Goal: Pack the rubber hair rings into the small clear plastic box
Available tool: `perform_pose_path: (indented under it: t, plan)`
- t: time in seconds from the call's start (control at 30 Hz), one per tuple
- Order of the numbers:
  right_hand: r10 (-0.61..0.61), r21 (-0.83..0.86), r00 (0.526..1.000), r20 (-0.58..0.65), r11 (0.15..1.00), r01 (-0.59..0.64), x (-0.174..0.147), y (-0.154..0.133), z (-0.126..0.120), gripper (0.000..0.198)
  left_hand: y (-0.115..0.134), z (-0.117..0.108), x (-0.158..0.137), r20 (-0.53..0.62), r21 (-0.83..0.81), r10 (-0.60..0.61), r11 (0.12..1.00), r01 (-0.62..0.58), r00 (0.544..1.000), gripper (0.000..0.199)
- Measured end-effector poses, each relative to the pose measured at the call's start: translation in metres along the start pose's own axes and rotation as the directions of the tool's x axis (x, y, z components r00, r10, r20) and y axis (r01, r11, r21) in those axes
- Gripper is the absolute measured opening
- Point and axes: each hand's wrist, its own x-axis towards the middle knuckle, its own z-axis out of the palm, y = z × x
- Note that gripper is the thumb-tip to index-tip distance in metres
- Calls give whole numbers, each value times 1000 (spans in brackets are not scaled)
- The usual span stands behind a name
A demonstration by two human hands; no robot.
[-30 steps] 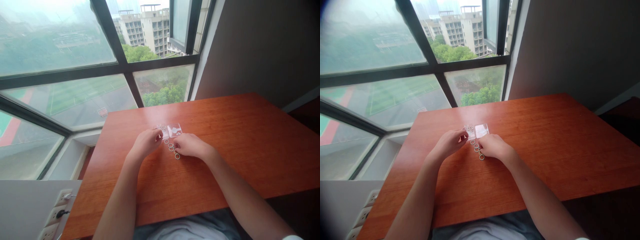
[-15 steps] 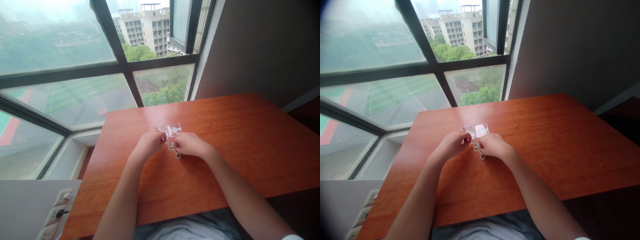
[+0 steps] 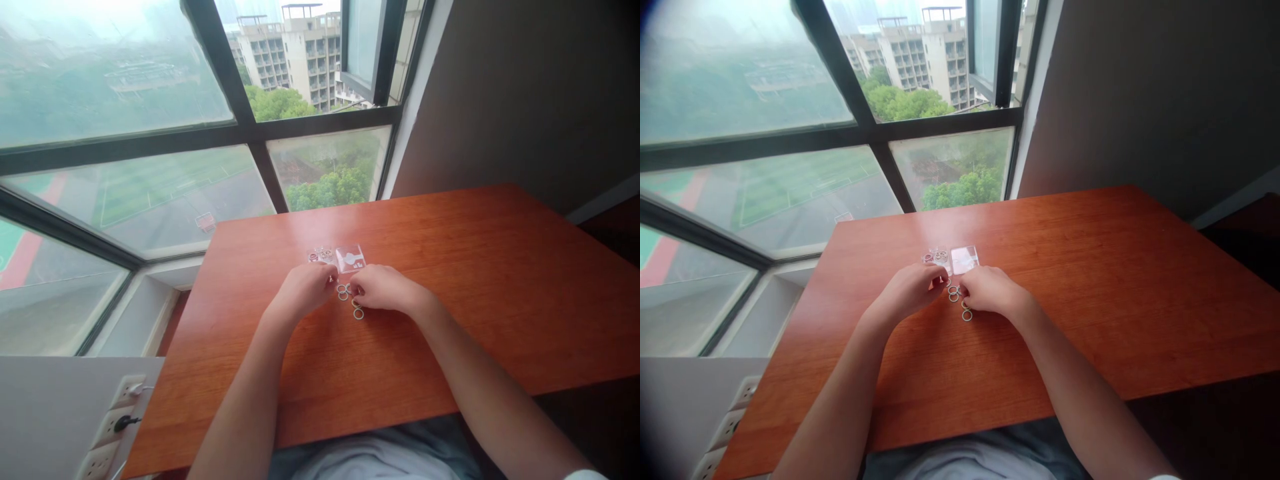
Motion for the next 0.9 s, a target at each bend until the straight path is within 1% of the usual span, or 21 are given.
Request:
perform_pose_path:
  t: [0.13, 0.23, 0.3, 0.37, 0.47, 0.57, 0.7, 0.9]
  plan:
    - [-20, 3, 999, -40, 1000, 20, 1, -3, 0, 15, -1, 0, -1, -4, -1, 18, 1000, -18, 1000, 17]
    - [-11, 19, 998, -67, 1000, 12, 2, -3, -2, 15, -2, 0, -1, -9, 1, 15, 1000, -15, 1000, 18]
    - [8, 41, 994, -106, 999, -4, 3, -2, -3, 16, -2, 0, -1, -9, 1, 13, 1000, -13, 1000, 18]
    - [49, 59, 983, -175, 997, -39, 5, 0, -4, 17, -1, 0, -1, -3, -4, 20, 1000, -20, 1000, 18]
    - [152, 88, 947, -284, 987, -132, 7, 4, -7, 18, 6, -1, -1, 22, -24, 52, 998, -52, 998, 19]
    - [230, 124, 910, -344, 972, -199, 8, 8, -8, 18, 16, 2, 0, 75, -57, 118, 992, -114, 990, 19]
    - [256, 148, 893, -369, 965, -215, 10, 12, -8, 18, 25, 12, 1, 104, -70, 197, 979, -190, 975, 19]
    - [245, 172, 908, -340, 965, -196, 10, 11, -8, 19, 28, 22, 3, 103, 19, 215, 976, -219, 971, 22]
